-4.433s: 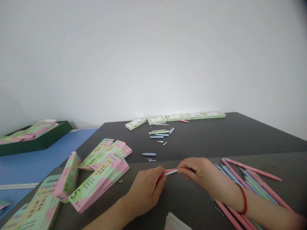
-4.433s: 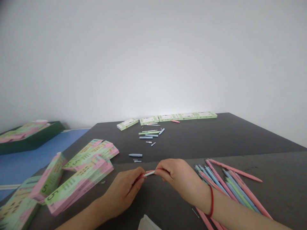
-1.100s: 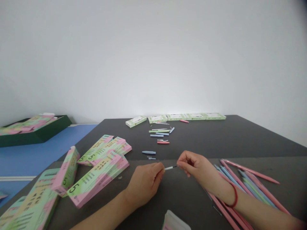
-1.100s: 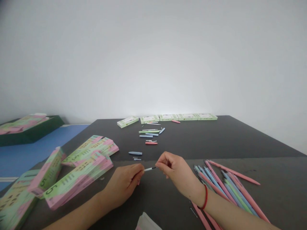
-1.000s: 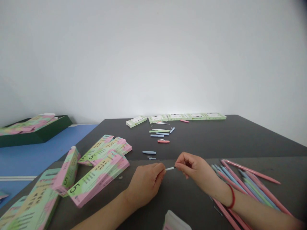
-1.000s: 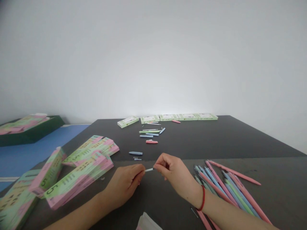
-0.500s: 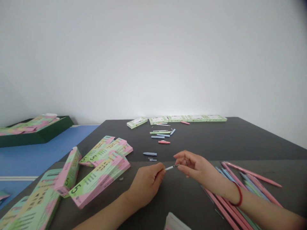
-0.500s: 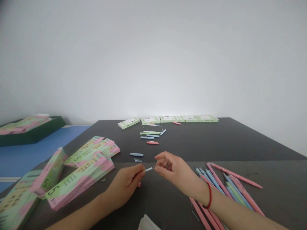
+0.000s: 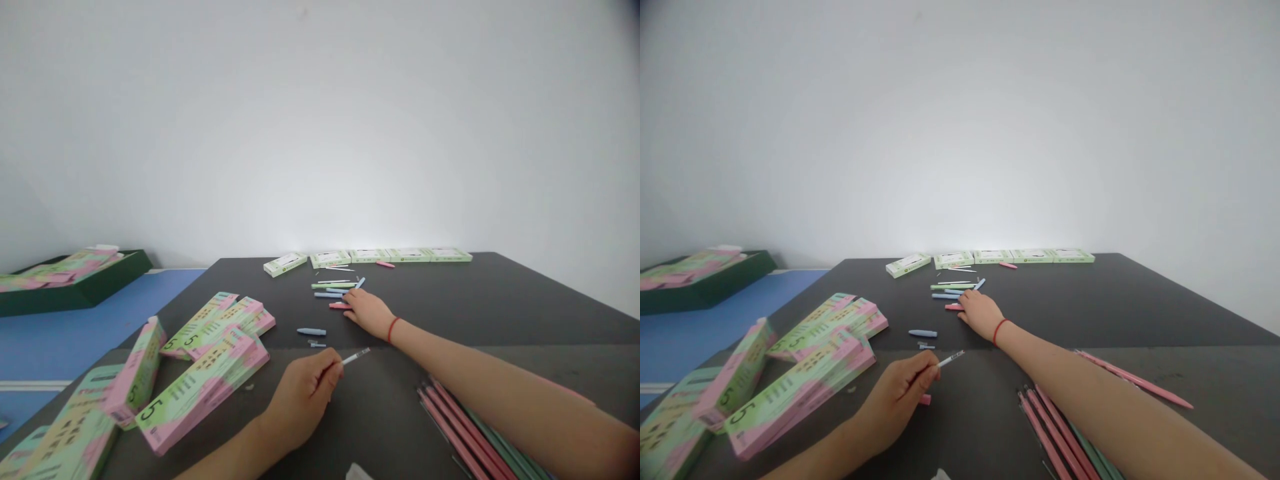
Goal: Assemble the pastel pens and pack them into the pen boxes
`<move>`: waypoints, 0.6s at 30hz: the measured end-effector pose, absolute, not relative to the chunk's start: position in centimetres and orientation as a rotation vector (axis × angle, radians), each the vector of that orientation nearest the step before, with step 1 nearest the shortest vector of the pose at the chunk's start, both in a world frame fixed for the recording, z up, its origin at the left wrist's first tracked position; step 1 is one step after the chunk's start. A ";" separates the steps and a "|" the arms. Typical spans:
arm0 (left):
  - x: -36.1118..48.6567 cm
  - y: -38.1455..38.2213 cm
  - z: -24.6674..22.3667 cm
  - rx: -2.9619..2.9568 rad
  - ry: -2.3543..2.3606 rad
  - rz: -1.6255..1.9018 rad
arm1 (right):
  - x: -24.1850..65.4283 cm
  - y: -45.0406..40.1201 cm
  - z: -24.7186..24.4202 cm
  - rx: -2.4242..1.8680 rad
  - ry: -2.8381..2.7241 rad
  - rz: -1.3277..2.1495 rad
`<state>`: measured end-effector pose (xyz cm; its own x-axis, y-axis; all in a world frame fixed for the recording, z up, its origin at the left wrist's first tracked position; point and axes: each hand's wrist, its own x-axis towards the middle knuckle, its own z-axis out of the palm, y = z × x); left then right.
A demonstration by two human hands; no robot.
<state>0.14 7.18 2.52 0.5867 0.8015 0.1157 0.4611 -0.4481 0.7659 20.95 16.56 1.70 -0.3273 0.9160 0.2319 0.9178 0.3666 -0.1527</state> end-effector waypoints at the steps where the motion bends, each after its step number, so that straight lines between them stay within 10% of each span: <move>1: 0.1 7.2 2.5 2.119 0.998 0.618 | 20.3 17.2 1.5 -1.633 -2.358 -0.026; 11: 0.0 7.2 3.1 2.348 0.980 0.597 | 24.5 9.9 4.3 -1.735 -2.197 0.018; 18: 0.3 6.8 3.3 2.595 0.907 0.501 | 25.7 -0.1 5.7 -1.619 -1.976 0.693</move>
<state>0.27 6.76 3.28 0.7333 0.6459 0.2124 0.5240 -0.7359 0.4288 25.72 -0.05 5.66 -0.1768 0.9828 0.0534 0.7344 0.1678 -0.6577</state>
